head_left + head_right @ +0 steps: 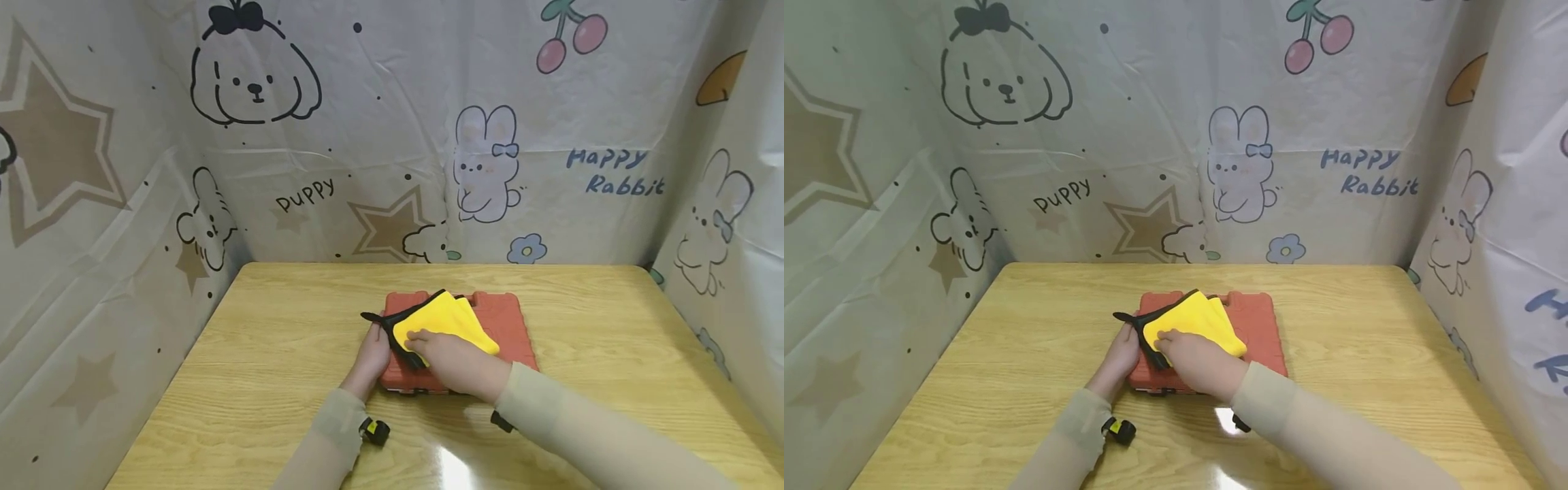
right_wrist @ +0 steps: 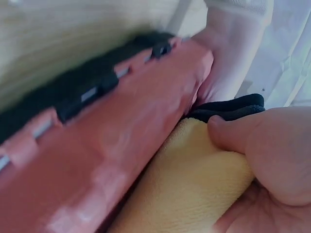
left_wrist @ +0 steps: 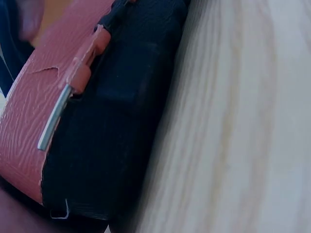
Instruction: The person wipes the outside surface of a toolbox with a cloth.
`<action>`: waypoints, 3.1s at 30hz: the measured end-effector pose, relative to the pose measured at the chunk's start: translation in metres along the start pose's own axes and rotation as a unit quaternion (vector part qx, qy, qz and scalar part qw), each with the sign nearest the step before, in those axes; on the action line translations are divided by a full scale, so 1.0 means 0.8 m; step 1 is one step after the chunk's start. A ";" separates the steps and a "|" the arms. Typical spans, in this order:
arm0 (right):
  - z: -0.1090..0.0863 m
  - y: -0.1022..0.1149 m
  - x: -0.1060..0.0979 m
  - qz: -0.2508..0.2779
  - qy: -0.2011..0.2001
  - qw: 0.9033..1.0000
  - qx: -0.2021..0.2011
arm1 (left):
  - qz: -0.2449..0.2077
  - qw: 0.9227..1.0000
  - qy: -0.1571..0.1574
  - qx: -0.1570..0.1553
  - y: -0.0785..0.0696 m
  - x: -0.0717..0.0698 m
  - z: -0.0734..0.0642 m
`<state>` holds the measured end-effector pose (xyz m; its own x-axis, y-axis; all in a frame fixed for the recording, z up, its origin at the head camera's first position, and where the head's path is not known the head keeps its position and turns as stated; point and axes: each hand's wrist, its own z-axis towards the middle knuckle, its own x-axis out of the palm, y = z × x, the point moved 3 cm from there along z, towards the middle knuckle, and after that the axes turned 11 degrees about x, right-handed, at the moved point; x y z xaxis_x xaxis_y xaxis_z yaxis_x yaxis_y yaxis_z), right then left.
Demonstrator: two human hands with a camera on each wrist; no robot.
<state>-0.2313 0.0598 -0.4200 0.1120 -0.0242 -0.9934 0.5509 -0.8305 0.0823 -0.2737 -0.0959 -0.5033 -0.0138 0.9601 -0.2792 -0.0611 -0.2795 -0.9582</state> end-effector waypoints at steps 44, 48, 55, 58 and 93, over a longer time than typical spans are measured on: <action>0.088 -0.073 -0.015 0.056 0.046 0.990 0.122 | 0.009 1.000 0.012 -0.004 -0.002 -0.002 0.001; 0.077 -0.070 -0.015 0.060 0.049 0.990 0.118 | 0.016 1.000 0.011 -0.006 -0.001 -0.002 0.002; 0.055 -0.062 -0.013 0.043 0.049 0.992 0.106 | 0.021 1.000 0.012 -0.015 0.000 -0.001 0.003; 0.046 -0.058 -0.012 0.042 0.048 0.993 0.104 | 0.022 0.999 0.012 -0.021 0.001 -0.001 0.004; -0.085 -0.002 0.010 -0.130 -0.063 0.989 -0.042 | 0.034 0.999 0.014 -0.018 0.003 0.000 0.004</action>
<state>-0.1752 0.0983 -0.4225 -0.1425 0.1108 -0.9836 0.6144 -0.7692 -0.1756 -0.2767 -0.0965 -0.5052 0.0111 0.9385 -0.3450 -0.0253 -0.3446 -0.9384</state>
